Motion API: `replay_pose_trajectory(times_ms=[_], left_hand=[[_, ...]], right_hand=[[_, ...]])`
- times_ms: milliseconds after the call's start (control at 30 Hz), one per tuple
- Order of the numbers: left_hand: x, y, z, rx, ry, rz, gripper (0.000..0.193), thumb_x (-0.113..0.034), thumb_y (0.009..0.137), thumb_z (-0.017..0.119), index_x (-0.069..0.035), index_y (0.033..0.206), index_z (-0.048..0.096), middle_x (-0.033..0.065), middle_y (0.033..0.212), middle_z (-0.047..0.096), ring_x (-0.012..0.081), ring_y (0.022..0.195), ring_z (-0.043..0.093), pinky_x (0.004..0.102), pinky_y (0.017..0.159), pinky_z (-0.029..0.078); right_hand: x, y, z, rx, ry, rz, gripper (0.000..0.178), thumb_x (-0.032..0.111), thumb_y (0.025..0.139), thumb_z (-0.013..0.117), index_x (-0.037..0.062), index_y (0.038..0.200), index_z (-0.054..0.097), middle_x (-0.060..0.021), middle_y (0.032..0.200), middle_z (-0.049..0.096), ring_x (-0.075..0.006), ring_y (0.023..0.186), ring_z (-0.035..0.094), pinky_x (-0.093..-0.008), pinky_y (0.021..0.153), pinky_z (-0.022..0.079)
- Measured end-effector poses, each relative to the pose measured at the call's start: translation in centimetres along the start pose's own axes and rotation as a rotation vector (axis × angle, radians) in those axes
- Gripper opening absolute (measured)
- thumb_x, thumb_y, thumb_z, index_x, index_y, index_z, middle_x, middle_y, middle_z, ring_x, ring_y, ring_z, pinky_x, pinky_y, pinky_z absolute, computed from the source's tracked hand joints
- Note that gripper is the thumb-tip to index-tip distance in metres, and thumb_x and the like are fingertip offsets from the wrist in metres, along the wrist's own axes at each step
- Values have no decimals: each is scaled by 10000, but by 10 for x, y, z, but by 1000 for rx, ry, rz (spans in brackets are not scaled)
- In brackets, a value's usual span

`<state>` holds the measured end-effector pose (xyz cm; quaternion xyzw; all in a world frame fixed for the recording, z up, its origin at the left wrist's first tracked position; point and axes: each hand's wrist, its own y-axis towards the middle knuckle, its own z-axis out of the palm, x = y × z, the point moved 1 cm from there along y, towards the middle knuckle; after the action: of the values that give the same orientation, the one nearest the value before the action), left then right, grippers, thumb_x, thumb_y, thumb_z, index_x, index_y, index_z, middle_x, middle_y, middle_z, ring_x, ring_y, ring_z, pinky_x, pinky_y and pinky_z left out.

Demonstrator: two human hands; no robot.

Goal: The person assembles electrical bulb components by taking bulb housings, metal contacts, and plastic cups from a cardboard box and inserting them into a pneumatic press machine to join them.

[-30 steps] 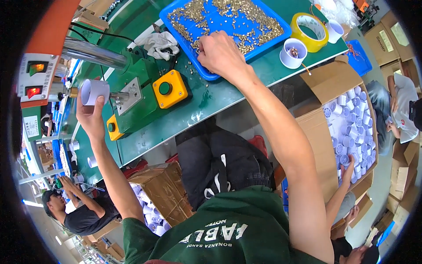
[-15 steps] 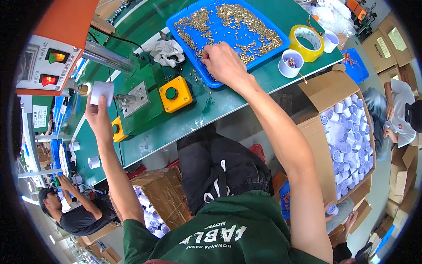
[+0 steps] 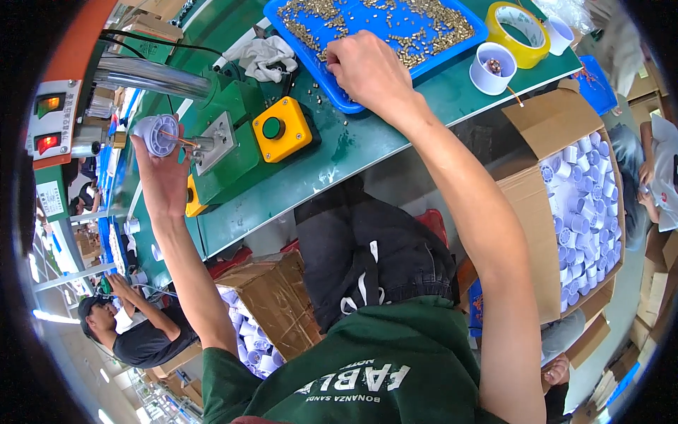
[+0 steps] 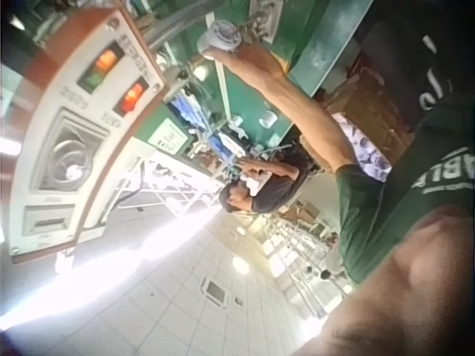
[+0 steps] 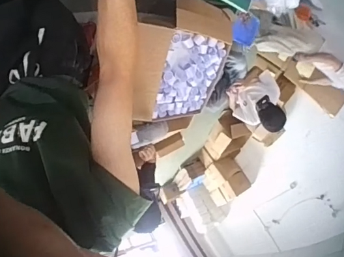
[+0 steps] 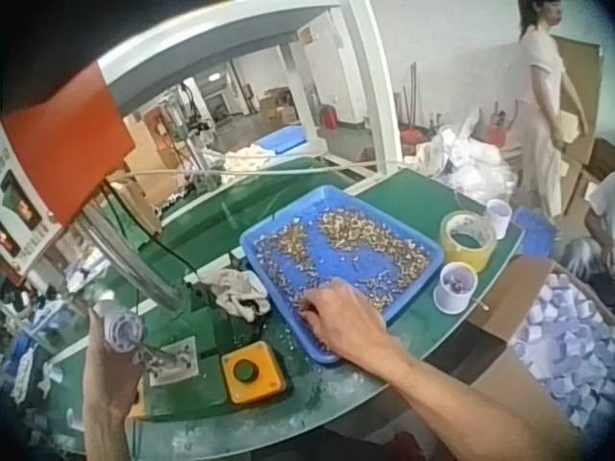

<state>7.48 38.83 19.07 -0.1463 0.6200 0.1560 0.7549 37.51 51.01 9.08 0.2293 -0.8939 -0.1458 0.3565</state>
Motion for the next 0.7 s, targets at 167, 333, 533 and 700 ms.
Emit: replay_pose_trajectory(times_ms=[167, 333, 533, 700], left_hand=[[2, -1, -6, 0, 17, 21, 635, -577, 934, 546, -133, 1376, 441, 112, 1340, 550, 239, 1274, 478, 470, 1095, 253], [2, -1, -7, -17, 54, 32, 635, -576, 934, 546, -135, 1378, 442, 108, 1348, 544, 240, 1266, 483, 468, 1094, 258], [2, -1, -6, -9, 73, 58, 633, -572, 935, 547, -138, 1384, 440, 108, 1345, 546, 231, 1264, 484, 450, 1092, 262], [0, -2, -2, 27, 204, 160, 648, -551, 947, 543, -83, 1383, 439, 101, 1332, 546, 225, 1233, 498, 478, 1085, 274]], right_hand=[[3, 0, 0, -62, -21, -51, 123, 114, 822, 654, 36, 871, 735, -189, 833, 685, -342, 855, 652, -464, 778, 536], [1, -1, 0, -134, -16, -101, 119, 94, 807, 650, 16, 846, 730, -202, 791, 685, -357, 789, 680, -440, 755, 556], [3, 1, -4, -23, -50, -35, 150, 120, 836, 659, 12, 920, 723, -181, 889, 686, -343, 878, 649, -429, 817, 522], [3, 2, -4, -5, 3, -5, 152, 116, 812, 666, 4, 897, 723, -193, 879, 683, -348, 864, 652, -433, 816, 524]])
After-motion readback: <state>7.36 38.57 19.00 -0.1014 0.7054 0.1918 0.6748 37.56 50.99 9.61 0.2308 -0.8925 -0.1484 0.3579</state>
